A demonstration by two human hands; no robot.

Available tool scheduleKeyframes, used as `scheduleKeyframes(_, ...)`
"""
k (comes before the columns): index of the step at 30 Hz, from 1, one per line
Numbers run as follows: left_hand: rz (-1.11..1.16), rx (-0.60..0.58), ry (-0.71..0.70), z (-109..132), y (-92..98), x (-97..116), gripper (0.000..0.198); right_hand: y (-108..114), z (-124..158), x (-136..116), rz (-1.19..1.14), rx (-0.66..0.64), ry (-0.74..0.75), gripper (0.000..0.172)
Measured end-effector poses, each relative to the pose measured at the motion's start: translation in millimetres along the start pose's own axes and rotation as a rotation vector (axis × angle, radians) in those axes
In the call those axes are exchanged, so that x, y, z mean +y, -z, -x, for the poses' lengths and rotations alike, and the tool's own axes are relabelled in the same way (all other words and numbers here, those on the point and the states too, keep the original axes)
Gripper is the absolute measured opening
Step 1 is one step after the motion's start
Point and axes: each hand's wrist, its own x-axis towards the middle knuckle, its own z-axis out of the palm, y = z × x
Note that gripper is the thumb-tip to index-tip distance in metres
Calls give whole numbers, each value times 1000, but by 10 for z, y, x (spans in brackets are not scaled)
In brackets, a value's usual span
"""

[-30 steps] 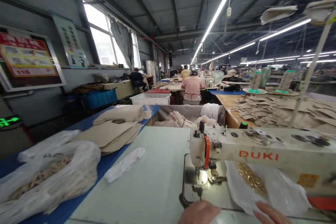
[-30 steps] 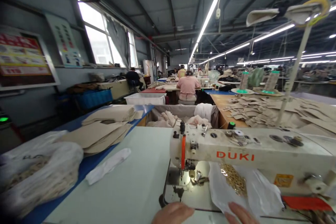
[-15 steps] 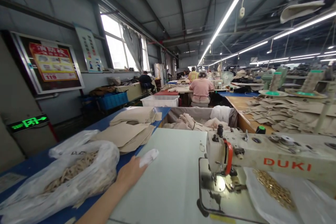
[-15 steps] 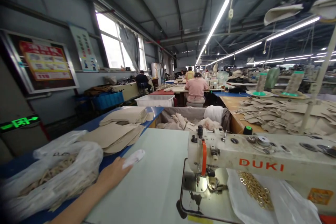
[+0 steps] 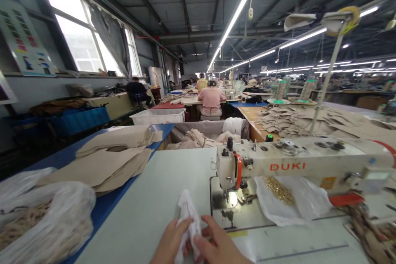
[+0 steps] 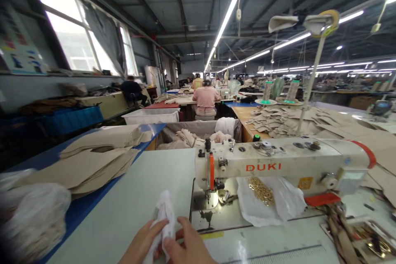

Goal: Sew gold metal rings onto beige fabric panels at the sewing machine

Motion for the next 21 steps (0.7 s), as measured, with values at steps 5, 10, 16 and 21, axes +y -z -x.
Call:
scheduleKeyframes(5,378,-188,50,123,-144,-112,36,36,-35,-92,1,75,-34,52)
scheduleKeyframes(10,-48,-6,-132,132,185,-147,46,469,214,-67,-53,44,-64,40)
scheduleKeyframes(16,-503,-193,-592,50,284,122,42,763,389,-212,-7,-91,0,37)
scheduleKeyframes(21,-350,-338,-430,36,224,299,35,859,435,-194,194,66,90,40)
